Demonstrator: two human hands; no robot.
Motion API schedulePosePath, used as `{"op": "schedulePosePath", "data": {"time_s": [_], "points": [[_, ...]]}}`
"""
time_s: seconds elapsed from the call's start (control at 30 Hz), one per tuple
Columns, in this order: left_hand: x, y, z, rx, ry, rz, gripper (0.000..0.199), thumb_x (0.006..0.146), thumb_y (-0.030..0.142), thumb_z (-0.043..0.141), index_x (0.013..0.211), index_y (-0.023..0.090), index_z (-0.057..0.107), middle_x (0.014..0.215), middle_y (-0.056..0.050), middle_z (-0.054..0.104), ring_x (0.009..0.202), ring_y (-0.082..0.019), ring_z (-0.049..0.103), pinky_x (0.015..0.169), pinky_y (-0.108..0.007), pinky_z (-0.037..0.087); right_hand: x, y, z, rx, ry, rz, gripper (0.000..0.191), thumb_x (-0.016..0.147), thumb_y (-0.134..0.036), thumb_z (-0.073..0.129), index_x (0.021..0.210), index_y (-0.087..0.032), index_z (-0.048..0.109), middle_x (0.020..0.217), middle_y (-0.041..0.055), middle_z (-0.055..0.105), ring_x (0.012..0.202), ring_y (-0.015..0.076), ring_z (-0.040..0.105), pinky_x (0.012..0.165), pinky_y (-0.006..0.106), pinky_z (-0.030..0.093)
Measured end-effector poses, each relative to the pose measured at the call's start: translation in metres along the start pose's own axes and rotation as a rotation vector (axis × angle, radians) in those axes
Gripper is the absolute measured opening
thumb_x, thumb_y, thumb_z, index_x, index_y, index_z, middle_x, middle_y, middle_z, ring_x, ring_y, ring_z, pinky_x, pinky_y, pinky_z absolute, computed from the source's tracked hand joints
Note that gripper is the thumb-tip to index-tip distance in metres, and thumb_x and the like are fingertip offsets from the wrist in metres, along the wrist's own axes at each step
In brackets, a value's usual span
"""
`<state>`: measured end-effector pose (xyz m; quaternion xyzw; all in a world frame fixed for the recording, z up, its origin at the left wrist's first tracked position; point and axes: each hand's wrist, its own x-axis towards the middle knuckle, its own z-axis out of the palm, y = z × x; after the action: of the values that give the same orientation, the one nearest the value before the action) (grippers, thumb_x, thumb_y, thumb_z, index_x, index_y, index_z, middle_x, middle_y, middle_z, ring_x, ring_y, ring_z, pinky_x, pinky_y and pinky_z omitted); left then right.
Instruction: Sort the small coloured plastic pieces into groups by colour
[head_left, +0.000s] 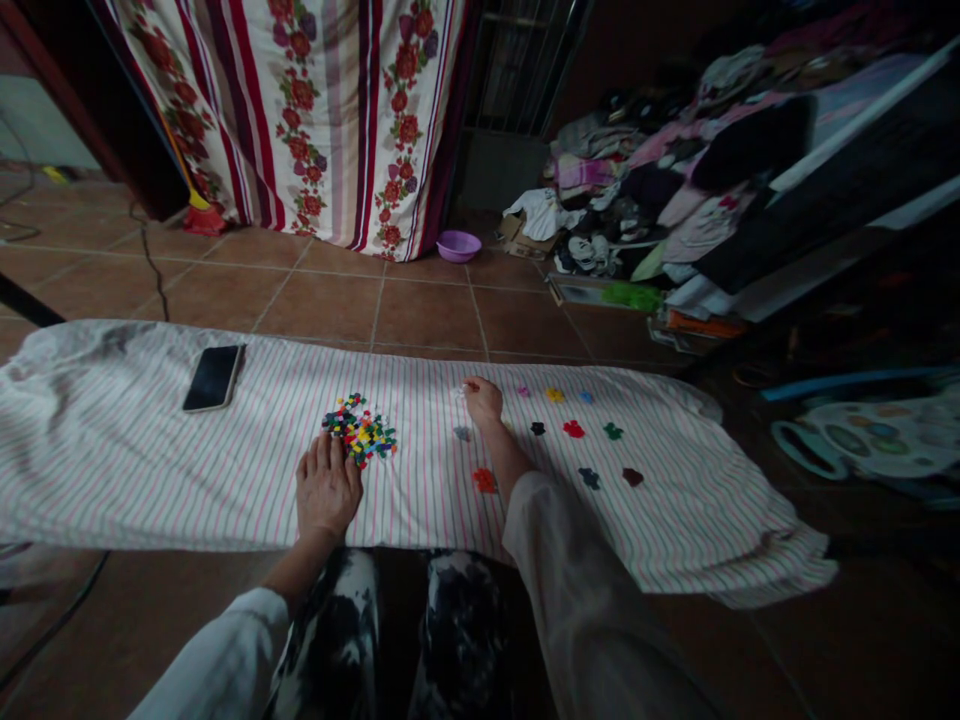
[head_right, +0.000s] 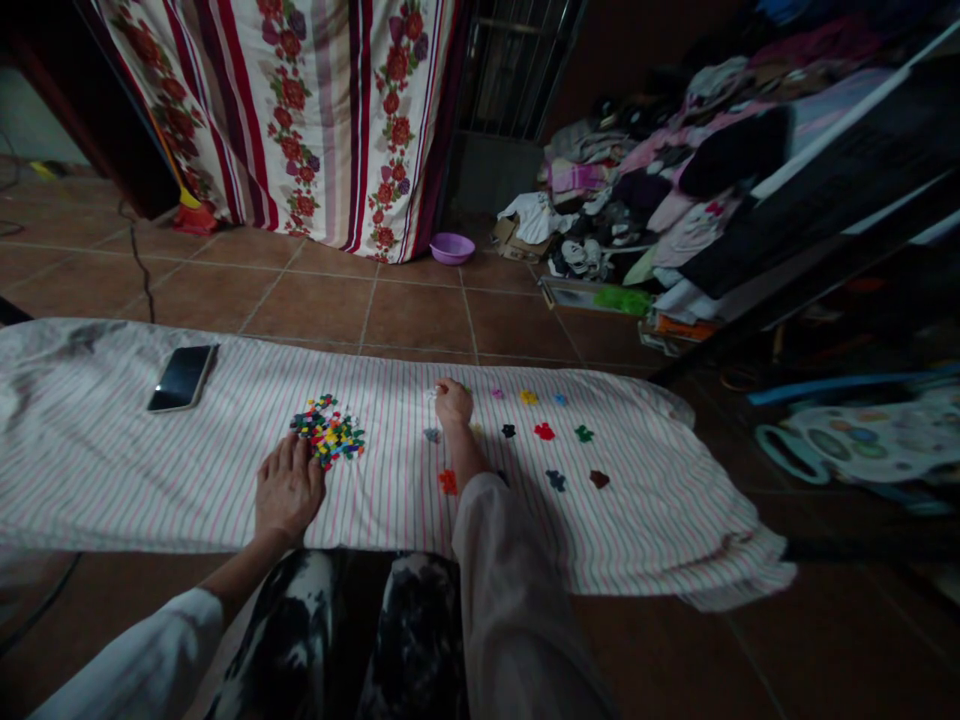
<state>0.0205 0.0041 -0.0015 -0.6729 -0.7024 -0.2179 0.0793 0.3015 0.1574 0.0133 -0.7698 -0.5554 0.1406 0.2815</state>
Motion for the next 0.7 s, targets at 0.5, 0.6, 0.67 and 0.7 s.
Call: {"op": "schedulePosePath", "data": {"time_s": [0.5,0.6,0.67,0.7], "points": [[0.0,0.0,0.001,-0.001,-0.003,-0.005,0.053,0.093,0.036,0.032,0.129,0.004,0.054,0.138,-0.022,0.052,0.128,-0.033,0.048,0.105,-0.049,0.037,0.006,0.007,0.014,-0.009,-0.015,-0.073,0.032,0.084,-0.012,0.049,0.103,-0.02,0.074,0.105,0.0069,0.073,0.098,0.0179,0.066,0.09,0.027,0.047],[0.0,0.0,0.001,0.013,-0.001,0.004,0.053,0.093,0.036,0.032,0.129,0.003,0.054,0.138,-0.023,0.052,0.128,-0.033,0.048,0.105,-0.049,0.037,0.003,0.008,0.014,0.003,-0.02,-0.083,0.037,0.083,-0.009,0.047,0.107,-0.018,0.073,0.108,0.008,0.072,0.101,0.0181,0.065,0.093,0.028,0.046],[0.0,0.0,0.001,0.018,-0.005,0.005,0.054,0.093,0.036,0.032,0.129,0.003,0.054,0.138,-0.023,0.052,0.127,-0.033,0.048,0.104,-0.049,0.038,0.003,0.008,0.014,0.012,-0.024,-0.087,0.039,0.083,-0.008,0.045,0.107,-0.019,0.073,0.109,0.0073,0.072,0.103,0.018,0.064,0.094,0.028,0.046],[0.0,0.0,0.0,0.018,-0.007,0.005,0.054,0.093,0.036,0.032,0.129,0.004,0.054,0.138,-0.023,0.052,0.127,-0.033,0.048,0.104,-0.05,0.038,0.002,0.008,0.014,0.015,-0.027,-0.089,0.039,0.082,-0.008,0.045,0.106,-0.02,0.074,0.109,0.0066,0.072,0.103,0.0179,0.064,0.094,0.028,0.046]]}}
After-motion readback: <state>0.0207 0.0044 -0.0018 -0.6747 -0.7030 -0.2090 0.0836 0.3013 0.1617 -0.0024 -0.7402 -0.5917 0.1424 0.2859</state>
